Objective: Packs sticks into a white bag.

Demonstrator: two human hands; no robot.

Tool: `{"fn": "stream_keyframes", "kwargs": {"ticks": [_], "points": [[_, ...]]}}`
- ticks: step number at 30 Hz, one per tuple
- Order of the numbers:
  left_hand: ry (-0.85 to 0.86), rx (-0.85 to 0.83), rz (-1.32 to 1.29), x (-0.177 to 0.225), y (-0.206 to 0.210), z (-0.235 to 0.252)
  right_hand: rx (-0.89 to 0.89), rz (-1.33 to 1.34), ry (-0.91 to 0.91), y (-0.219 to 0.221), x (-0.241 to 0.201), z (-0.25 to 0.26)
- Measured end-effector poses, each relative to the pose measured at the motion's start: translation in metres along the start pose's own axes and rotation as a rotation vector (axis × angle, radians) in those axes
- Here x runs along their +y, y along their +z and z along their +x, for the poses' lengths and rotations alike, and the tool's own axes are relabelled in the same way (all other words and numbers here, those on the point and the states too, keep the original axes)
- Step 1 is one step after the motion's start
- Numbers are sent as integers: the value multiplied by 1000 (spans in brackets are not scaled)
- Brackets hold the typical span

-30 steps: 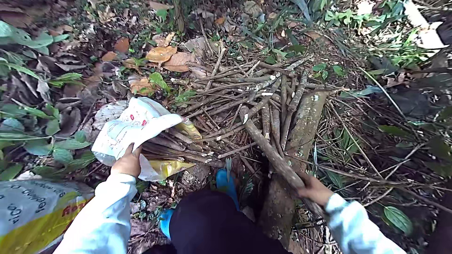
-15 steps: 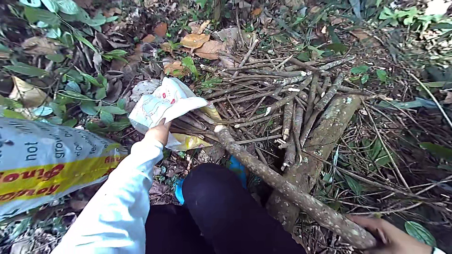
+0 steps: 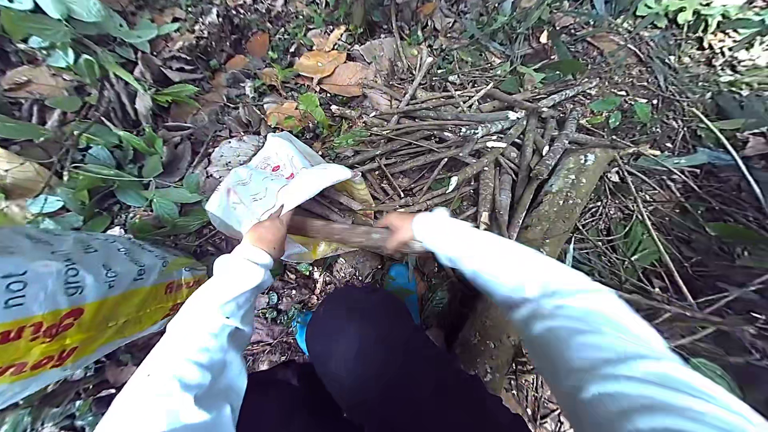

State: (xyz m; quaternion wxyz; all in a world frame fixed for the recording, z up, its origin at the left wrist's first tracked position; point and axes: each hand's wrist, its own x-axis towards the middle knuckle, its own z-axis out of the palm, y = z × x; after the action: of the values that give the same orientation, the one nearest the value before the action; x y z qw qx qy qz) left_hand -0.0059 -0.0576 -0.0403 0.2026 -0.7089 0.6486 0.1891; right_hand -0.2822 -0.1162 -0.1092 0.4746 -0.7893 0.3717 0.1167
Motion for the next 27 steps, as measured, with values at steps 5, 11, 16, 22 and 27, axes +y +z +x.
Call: {"fn": "stream_keyframes", "kwargs": {"ticks": [5,11,16,22,27], "points": [[-47,-70,26,-17,5,6,-147,-65,9,62,-89,107],[14,-218,89,-18,34,24,-140,-1,-135,91,-41,65],[27,-240,81,-12,34,32,540,195,349,63,51,-27],[-6,-261,122,0,34,33,634,72,1177,56,187,-99],[-36,-208,134,18,34,32,360,-130,1247,69,220,-79]]}}
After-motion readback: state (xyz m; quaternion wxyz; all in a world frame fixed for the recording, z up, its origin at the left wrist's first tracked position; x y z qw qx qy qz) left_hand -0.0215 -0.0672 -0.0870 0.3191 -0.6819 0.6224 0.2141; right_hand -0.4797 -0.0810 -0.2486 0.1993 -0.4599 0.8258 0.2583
